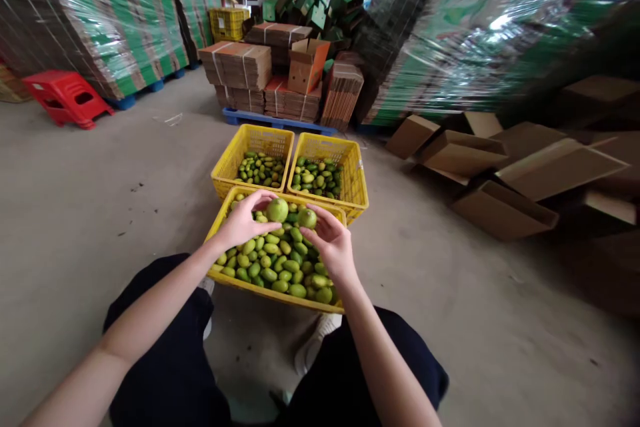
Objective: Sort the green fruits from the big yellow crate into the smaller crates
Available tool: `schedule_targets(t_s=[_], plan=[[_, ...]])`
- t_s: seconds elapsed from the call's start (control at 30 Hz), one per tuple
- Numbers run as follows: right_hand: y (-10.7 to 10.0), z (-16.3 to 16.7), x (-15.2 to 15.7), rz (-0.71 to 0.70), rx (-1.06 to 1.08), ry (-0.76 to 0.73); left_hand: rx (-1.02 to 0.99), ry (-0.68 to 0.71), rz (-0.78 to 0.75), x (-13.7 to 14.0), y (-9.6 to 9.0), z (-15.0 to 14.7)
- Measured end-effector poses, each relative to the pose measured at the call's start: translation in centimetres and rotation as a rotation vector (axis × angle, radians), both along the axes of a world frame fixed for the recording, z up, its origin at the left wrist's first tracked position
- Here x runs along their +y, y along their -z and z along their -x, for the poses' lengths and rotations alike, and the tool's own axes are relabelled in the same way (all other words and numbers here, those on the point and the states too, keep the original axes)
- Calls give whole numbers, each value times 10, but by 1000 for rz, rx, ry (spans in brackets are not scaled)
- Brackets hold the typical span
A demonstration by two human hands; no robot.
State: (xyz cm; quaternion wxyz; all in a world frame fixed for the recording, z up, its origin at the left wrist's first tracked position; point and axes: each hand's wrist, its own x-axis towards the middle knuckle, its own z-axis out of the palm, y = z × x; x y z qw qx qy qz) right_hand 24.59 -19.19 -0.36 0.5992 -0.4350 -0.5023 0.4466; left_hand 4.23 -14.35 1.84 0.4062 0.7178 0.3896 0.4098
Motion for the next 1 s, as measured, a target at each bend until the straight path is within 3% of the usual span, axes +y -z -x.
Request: schedule_targets(t_s=[0.1,0.23,0.37,0.5,0.6,0.73,0.8,0.9,1.0], plan=[[0,2,2,-178,-85,104,-29,-22,-196,-4,-8,-6],[-6,6,3,-301,-160,197,-17,-49,-316,-4,-15,-12],[-10,12,5,-336,-198,194,5,-33,-353,-1,-11,-15],[-12,16,8,-279,-111,155,-34,-13,-294,2,-10,-14],[-16,16,9,-142,-19,108,-101,27,-82,5,-11,-11],[-20,13,8,181,186,10,-256,213,512,11,-8,-6],[-20,12,9,315,272,-59,-313,266,730,14,-4,-6],[-17,12,10,422,341,-140,-378,279,865,16,2,-8],[-16,13,9,435,366,-146,-415,283,911,16,4,-10]])
